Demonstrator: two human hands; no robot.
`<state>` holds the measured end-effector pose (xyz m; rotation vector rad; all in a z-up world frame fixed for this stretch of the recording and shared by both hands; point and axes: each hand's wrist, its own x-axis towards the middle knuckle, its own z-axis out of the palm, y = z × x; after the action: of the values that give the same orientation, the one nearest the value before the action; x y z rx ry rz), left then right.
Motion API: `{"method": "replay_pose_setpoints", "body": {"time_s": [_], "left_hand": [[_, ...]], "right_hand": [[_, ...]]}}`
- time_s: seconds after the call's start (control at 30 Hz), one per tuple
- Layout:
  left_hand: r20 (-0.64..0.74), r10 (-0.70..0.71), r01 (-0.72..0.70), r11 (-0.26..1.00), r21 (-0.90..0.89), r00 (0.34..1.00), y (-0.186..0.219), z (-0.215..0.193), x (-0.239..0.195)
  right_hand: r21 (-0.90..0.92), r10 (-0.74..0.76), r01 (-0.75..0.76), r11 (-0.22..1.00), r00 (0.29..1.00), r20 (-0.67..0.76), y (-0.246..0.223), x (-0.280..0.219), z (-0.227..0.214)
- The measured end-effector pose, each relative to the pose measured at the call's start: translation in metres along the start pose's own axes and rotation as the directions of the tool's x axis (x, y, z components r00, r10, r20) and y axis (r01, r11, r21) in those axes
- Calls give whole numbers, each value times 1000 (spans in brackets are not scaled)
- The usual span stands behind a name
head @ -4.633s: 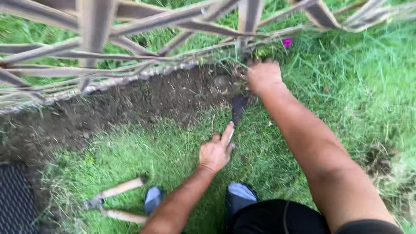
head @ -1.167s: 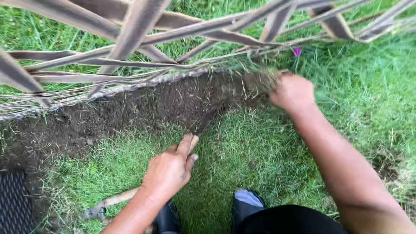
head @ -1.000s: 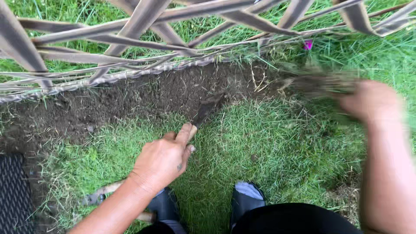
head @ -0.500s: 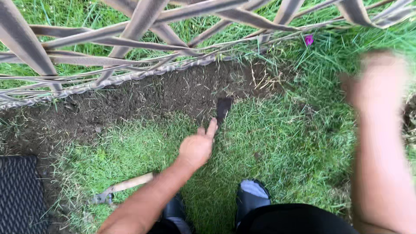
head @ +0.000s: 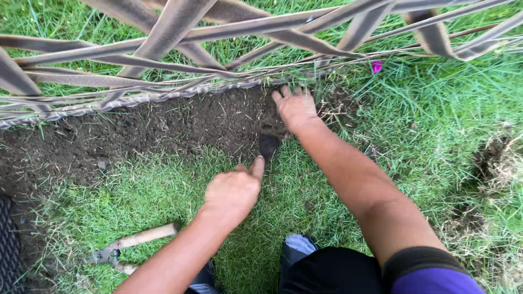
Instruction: The person uses a small hand hoe to loosen soil and remove weeds along the base of a metal garden trellis. They repeatedly scrape the ground and pull out clumps of grass and weeds by hand, clearing a narrow strip of bare soil.
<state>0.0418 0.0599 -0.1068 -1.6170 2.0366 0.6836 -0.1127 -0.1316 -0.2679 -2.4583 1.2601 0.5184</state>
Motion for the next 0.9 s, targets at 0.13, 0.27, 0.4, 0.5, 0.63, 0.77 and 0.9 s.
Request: {"method": "replay_pose_setpoints", "body": {"time_s": [0.13, 0.27, 0.4, 0.5, 0.63, 0.77, 0.9], "left_hand": [[-88, -100, 83, 980, -184, 991, 11, 39, 28], [106, -315, 285, 601, -746, 943, 18, 77, 30], [359, -304, 288, -255, -923, 882, 5, 68, 10], [347, -294, 285, -233, -930, 891, -9, 35, -13], [-319, -18, -152, 852, -500, 948, -19, -4, -32], [171, -306, 341, 907, -245, 936, -18, -37, -31], [3, -71, 71, 995, -74, 997, 2, -73, -17]], "right_hand": [[98, 23, -31, 995, 996, 87, -9, 9, 3], [235, -73, 111, 966, 983, -168, 0, -14, -12], [428, -77, 164, 889, 974, -214, -3, -28, -31], [501, 51, 280, 819, 835, -548, -7, -38, -29], [988, 241, 128, 82, 960, -144, 11, -63, -25], [954, 181, 19, -300, 983, 38, 53, -113, -21], [975, 402, 132, -181, 914, -49, 115, -187, -9]]}}
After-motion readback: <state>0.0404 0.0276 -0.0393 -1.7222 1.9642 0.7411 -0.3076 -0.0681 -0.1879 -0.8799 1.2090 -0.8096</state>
